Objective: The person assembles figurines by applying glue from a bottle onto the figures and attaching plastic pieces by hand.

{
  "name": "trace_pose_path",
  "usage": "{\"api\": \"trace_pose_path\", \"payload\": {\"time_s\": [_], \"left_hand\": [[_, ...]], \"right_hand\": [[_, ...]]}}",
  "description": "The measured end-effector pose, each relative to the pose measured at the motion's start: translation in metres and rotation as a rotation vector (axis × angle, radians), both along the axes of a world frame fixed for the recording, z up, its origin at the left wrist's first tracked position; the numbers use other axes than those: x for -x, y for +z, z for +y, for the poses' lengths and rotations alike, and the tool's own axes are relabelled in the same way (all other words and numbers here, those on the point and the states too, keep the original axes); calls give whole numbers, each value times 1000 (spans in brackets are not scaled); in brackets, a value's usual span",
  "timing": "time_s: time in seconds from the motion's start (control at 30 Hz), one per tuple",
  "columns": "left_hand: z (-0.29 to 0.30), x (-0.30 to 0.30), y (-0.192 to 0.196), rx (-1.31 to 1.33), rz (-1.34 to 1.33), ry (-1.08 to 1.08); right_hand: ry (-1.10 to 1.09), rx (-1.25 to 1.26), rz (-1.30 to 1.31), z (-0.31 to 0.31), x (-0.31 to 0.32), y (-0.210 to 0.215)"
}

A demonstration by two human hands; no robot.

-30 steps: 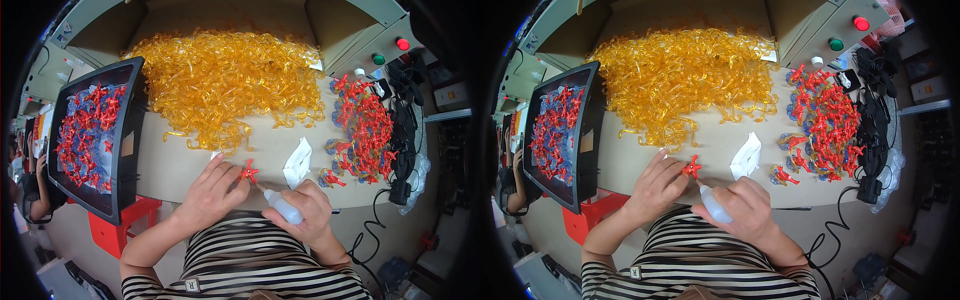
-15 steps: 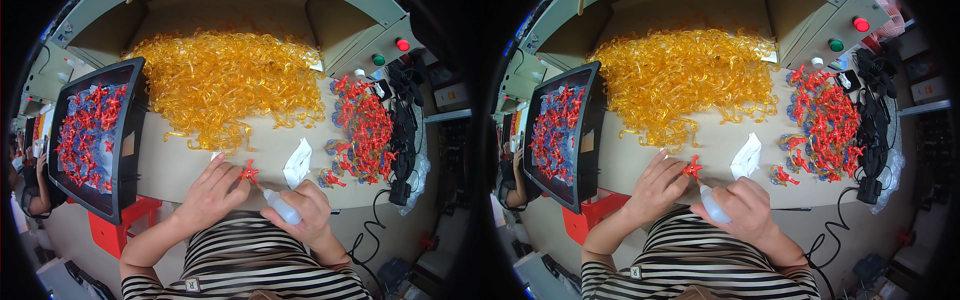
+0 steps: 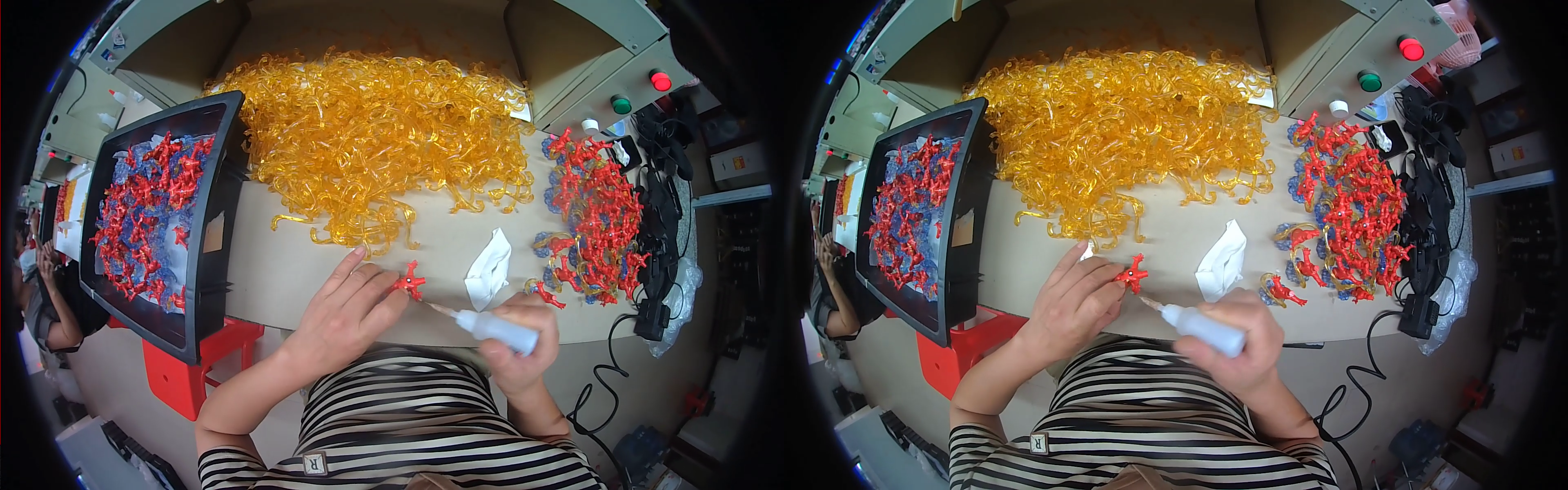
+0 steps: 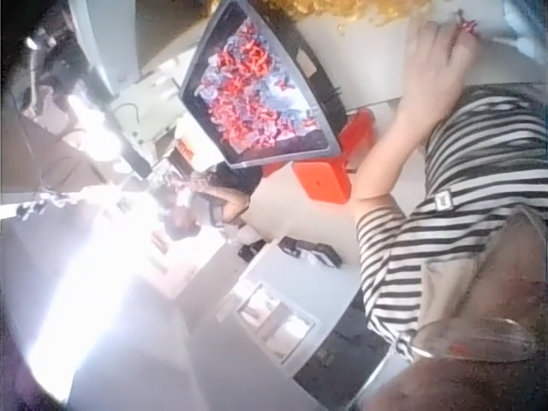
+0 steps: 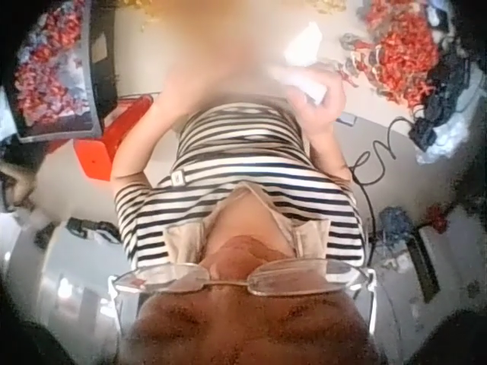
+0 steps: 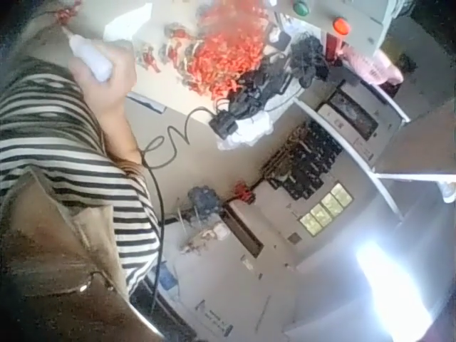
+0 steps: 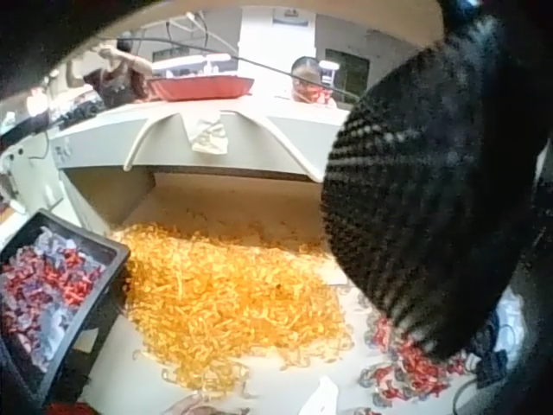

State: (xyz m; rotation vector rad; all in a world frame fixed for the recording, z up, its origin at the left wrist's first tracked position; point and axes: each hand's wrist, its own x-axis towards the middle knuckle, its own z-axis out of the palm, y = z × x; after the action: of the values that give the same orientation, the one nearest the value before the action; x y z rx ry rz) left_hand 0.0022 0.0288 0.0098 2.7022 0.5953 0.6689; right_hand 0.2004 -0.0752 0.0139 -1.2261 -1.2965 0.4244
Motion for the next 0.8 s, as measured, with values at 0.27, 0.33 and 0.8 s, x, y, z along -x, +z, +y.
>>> {"api": "trace_pose_path", "payload": {"time_s": [0.27, 0.33, 0.8], "left_hand": [[-3, -3, 15, 245, -156, -70], [-4, -2, 18, 275, -61, -137], [-21, -8, -1, 815, -392, 118]], "right_hand": [[268, 381, 739, 20, 2, 25], [285, 466, 817, 24, -3, 27], [114, 172, -120, 10, 20, -2]]}}
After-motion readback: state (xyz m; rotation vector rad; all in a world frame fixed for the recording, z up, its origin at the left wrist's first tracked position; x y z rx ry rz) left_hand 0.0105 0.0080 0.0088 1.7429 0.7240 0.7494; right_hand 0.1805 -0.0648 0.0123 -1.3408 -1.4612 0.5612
